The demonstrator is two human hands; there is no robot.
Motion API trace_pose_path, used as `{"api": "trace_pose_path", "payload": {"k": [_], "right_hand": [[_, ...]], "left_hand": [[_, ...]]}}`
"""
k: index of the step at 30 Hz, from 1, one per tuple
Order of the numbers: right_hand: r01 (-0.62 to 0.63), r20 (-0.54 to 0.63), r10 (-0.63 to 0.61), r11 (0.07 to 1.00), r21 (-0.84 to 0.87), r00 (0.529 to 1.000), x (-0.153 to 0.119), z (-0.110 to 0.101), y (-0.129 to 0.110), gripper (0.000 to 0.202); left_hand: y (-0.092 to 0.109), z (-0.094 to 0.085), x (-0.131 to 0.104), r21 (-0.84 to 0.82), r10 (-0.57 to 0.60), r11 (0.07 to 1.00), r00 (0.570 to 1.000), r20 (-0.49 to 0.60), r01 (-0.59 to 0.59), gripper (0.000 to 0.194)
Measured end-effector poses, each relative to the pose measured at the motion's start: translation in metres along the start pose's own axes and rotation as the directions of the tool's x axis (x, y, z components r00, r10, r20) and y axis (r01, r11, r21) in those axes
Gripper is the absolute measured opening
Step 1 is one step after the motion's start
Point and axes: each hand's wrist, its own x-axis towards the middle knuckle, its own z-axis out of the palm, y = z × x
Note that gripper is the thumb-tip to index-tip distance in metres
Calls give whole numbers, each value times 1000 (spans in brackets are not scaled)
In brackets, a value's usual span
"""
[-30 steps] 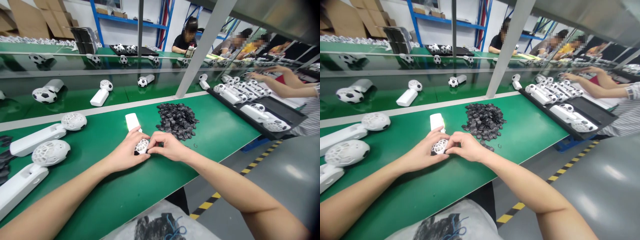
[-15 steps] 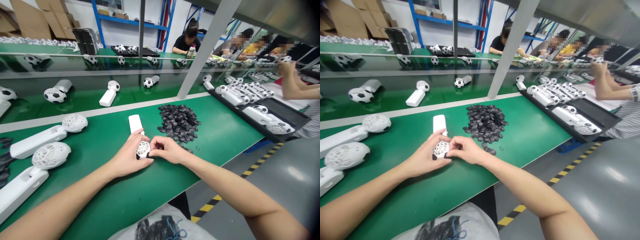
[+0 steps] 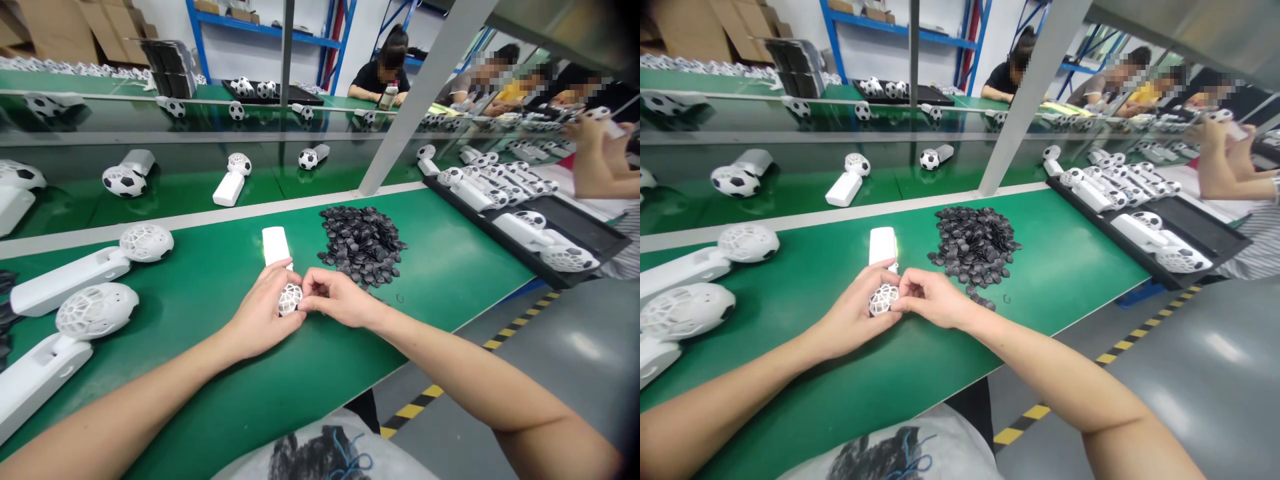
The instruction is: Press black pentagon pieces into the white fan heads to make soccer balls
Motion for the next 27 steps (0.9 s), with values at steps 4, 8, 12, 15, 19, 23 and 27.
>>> {"api": "trace_pose_path", "payload": {"k": [4,8,12,15,19,23,27], "right_hand": [[4,-42,-10,991,-133,999,9,-13,0,22],[-30,-241,-173,751,-659,955,25,-42,1,10],[-116,-195,-81,561,-820,978,37,-59,10,7],[-114,-163,-32,584,-804,986,43,-64,16,5],[-97,-126,-3,615,-783,992,46,-68,15,2],[-62,-115,-33,684,-727,993,36,-61,4,4],[-62,-69,37,909,-412,997,16,-44,-9,12]], "left_hand": [[-3,-5,0,-23,-3,1000,998,70,5,30],[-6,-11,-1,-25,-7,1000,994,106,10,37],[-7,-11,-2,-65,71,996,992,109,-64,37],[-6,-9,-2,-34,13,999,998,69,-11,43],[-5,-20,-3,-36,-162,986,986,41,163,54],[-5,-44,-3,-93,-108,988,978,177,126,53],[-6,-51,-1,-88,-97,989,967,237,121,52]]}}
